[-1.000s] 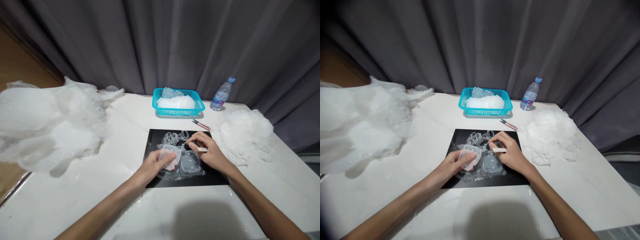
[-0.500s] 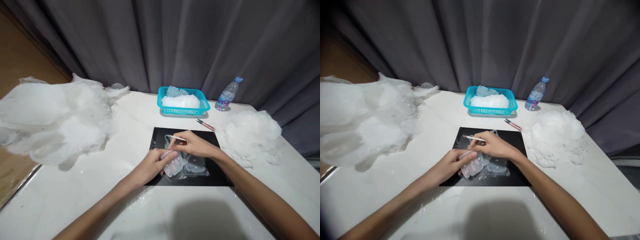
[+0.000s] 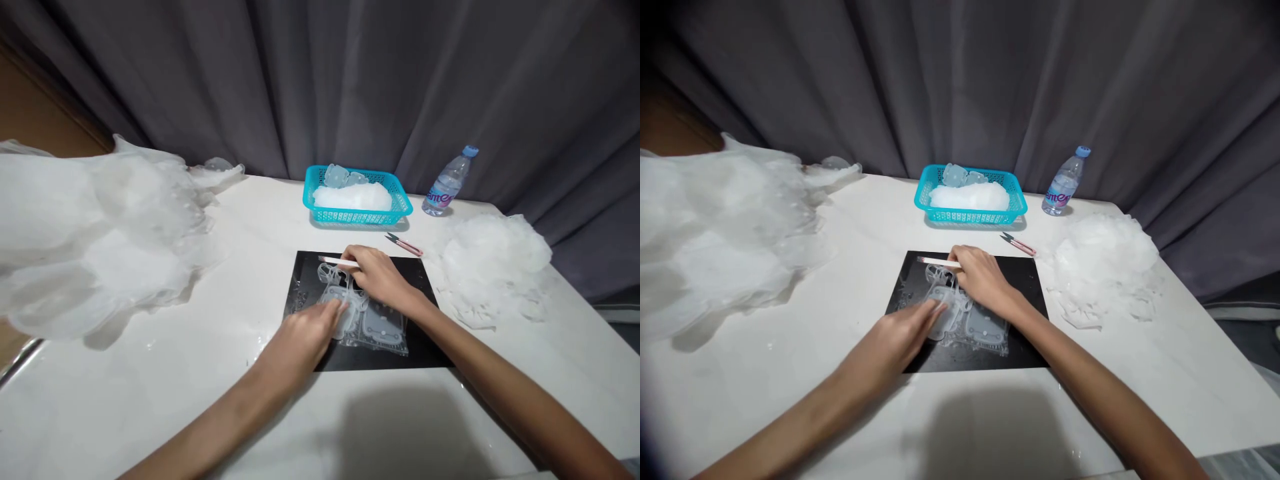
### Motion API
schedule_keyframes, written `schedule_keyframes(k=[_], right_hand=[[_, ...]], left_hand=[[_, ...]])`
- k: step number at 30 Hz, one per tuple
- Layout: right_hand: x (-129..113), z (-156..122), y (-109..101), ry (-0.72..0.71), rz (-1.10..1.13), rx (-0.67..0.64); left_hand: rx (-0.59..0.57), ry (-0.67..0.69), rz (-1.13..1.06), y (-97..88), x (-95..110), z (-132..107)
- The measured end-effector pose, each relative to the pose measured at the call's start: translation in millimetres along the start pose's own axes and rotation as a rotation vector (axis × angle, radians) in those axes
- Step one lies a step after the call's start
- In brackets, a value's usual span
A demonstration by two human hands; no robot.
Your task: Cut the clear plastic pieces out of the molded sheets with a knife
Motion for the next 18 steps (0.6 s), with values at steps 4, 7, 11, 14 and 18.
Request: schedule_keyframes(k=[4, 7, 11, 14, 18], right_hand=[[1.6, -11.2, -27.5, -0.087, 0.214, 0.074], [4.9, -21.8, -35.6, -0.034, 0.314, -0.122], [5.0, -27.3, -25.5, -0.053, 0.474, -0.495], [6.3, -23.2, -21.2, -0.052, 0.555, -0.480], [7.8, -20.9, -21.6, -0.048, 0.587, -0.396]], left_hand=[[0.059, -0.100, -0.228, -13.1, -19.8, -0.3], [0.087, -0.085, -0.225, -14.2, -21.8, -0.4], [0.157, -0.028, -0.192, -12.0, -22.8, -1.9], [0.231, 0.051, -0.133, -13.0, -24.7, -4.0], [0.295, 0.149, -0.061, -16.4, -24.0, -5.8]])
Point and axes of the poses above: each hand's wrist, its own z-axis towards the middle knuckle, its own y-axis out of the palm, x = y × z, the point moved 3 cm from there along z, towards the middle knuckle, and after that the axes turned 4 degrees about y, right-handed, at the moved point
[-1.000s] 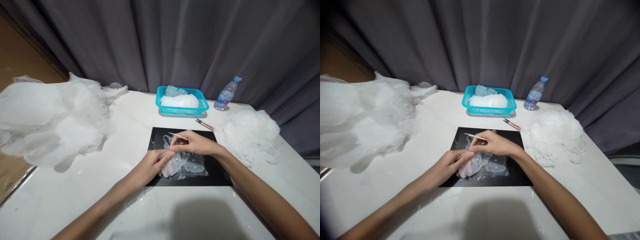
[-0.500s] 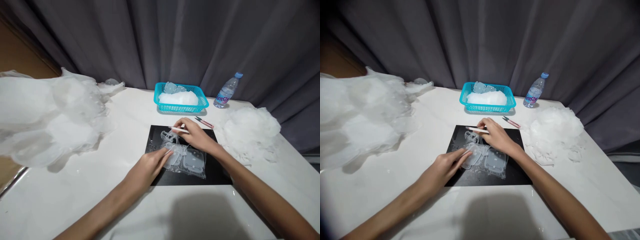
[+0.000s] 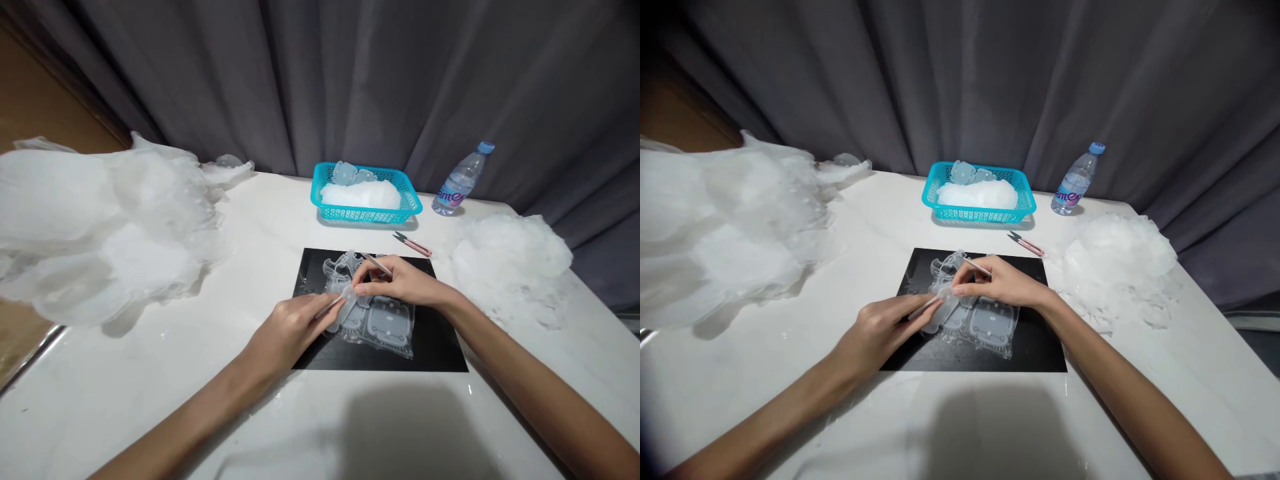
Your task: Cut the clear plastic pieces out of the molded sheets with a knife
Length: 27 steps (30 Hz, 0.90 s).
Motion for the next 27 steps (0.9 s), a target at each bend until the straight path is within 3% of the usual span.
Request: schedule_keyframes(k=[9, 15, 18, 21, 23, 27], right_hand=[[-0.8, -1.6, 1.5, 0.001, 0.061, -0.014], [-8.6, -1.4, 8.9, -0.025, 0.044, -0.044], [-14.8, -4.6, 12.1, -0.027, -0.017, -0.031], [-17.1, -8.4, 14.4, -0.057, -0.156, -0.003], [-12.3, -7.8, 16.0, -0.063, -0.307, 0.051], [12.1, 2.5, 10.6, 0.066, -0.593, 0.353]], left_hand=[[0.074, 0.154, 0.102, -5.5, 8.5, 5.4], [-0.018, -0.161, -0.121, 2.3, 1.9, 10.5], [-0.027, -0.193, -0.168, 5.7, -1.0, 10.8], [0.021, -0.113, -0.114, 5.1, -0.4, 9.4], [0.028, 0.028, -0.012, 5.3, 6.2, 8.3], [-0.006, 0.335, 0.224, 11.0, 27.9, 5.5]])
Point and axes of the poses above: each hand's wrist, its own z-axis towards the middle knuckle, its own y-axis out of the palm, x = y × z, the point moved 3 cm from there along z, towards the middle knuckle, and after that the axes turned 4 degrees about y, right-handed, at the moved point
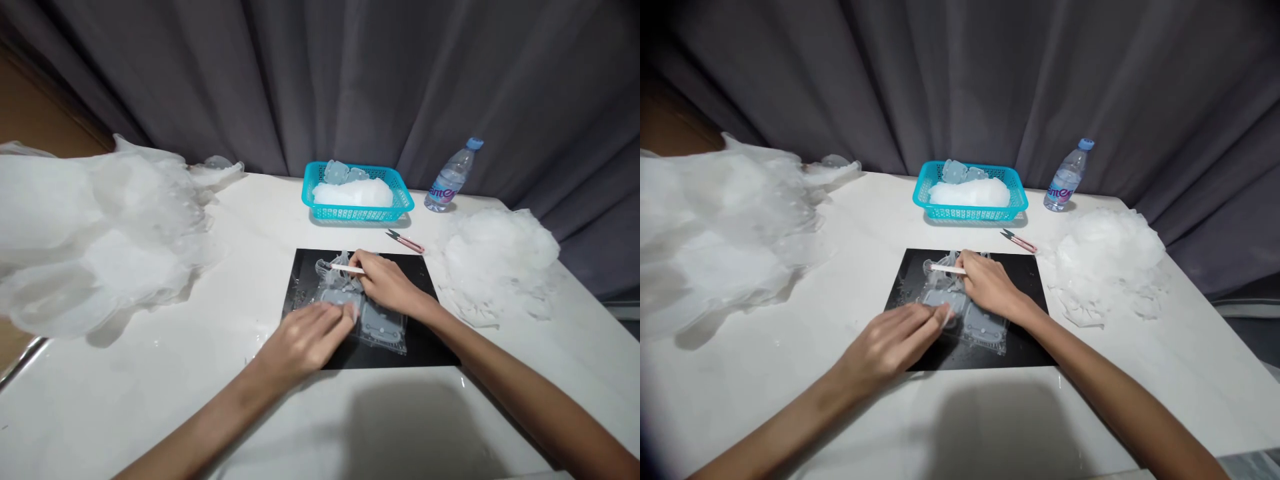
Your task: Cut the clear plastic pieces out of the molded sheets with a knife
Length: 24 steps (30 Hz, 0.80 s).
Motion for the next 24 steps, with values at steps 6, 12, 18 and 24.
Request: schedule_keyframes(k=[6, 12, 18, 24], right_hand=[[20.1, 12.6, -23.2, 0.068, 0.000, 0.219], [-13.7, -5.1, -59.7, -0.090, 0.347, 0.016], [-35.5, -15.4, -52.6, -0.293, 0.456, -0.163], [-35.0, -14.0, -56.5, -0.384, 0.420, -0.133]], left_hand=[[0.075, -0.560, -0.446, -0.9, -20.2, 0.8], [0.193, -0.741, -0.727, -5.3, -35.2, 3.3], [0.231, -0.726, -0.760, -6.9, -30.8, 4.2], [0.236, -0.718, -0.809, -7.0, -32.7, 4.8]])
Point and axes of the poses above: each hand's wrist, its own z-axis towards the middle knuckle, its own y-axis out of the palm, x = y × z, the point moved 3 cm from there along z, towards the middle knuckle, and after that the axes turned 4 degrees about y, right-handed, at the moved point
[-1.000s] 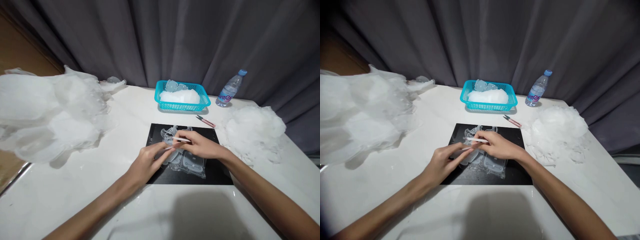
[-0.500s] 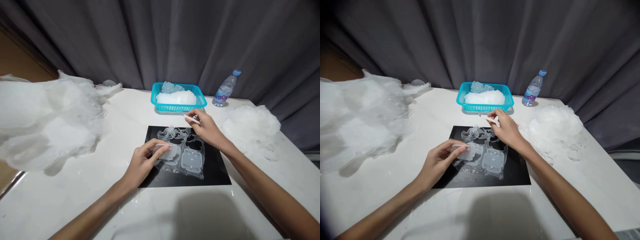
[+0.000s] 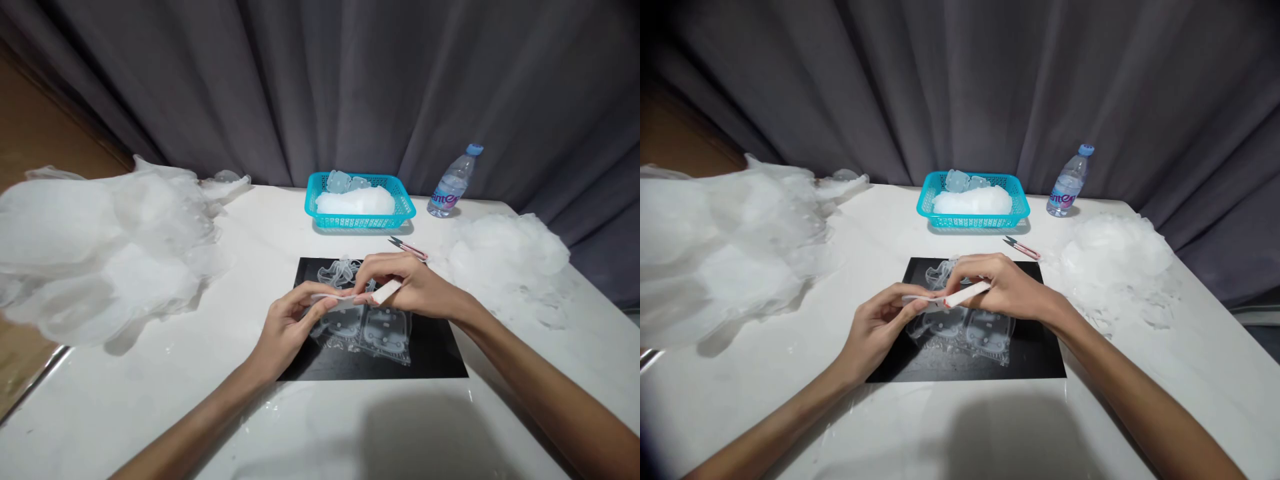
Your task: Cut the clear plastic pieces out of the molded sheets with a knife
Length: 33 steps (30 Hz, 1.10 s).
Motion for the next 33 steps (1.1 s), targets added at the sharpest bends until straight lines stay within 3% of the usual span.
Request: schedule_keyframes(k=[2, 5, 7, 9, 12, 14, 18, 20, 22, 24, 27, 30, 33], right_hand=[[1.9, -1.9, -1.7, -0.007, -0.081, -0.001], [11.4, -5.9, -5.6, 0.008, -0.304, 0.056], [23.0, -5.3, -10.8, 0.051, -0.353, 0.135], [37.3, 2.6, -20.1, 0.093, -0.276, 0.241], [55.7, 31.9, -46.4, 0.083, -0.213, 0.489], [63.2, 58.4, -68.0, 0.134, -0.387, 0.647], [62.8, 91.2, -92.3, 0.190, -0.490, 0.792], [57.2, 82.2, -86.6, 0.181, -0.500, 0.826], [51.2, 55.9, -69.4, 0.145, -0.478, 0.808], [46.7, 19.5, -45.1, 0.090, -0.333, 0.695], [45.8, -36.4, -8.7, 0.231, -0.033, 0.496], [37.8, -73.2, 14.4, 0.247, -0.062, 0.438], [33.6, -84.7, 25.3, 0.319, -0.080, 0.370]], left_hand=[[-0.019, 0.003, 0.067, -1.0, -2.2, 1.1], [-0.202, 0.036, 0.320, -0.2, -8.5, 1.6], [-0.358, 0.147, 0.553, 1.6, -12.8, 0.2], [-0.434, 0.292, 0.750, 2.9, -15.5, -1.7], [-0.437, 0.407, 0.919, 3.6, -16.8, -3.9], [-0.417, 0.433, 0.975, 3.7, -16.4, -5.2], [-0.353, 0.441, 1.058, 1.4, -17.4, -6.9], [-0.320, 0.445, 1.096, -0.9, -18.5, -7.0], [-0.309, 0.453, 1.133, -3.5, -18.6, -6.2], [-0.313, 0.447, 1.170, -6.0, -17.2, -4.4], [-0.329, 0.438, 1.156, -7.0, -12.0, -2.4], [-0.461, 0.532, 0.965, 0.9, -4.9, -7.6], [-0.620, 0.587, 0.795, 10.6, -0.9, -16.5]])
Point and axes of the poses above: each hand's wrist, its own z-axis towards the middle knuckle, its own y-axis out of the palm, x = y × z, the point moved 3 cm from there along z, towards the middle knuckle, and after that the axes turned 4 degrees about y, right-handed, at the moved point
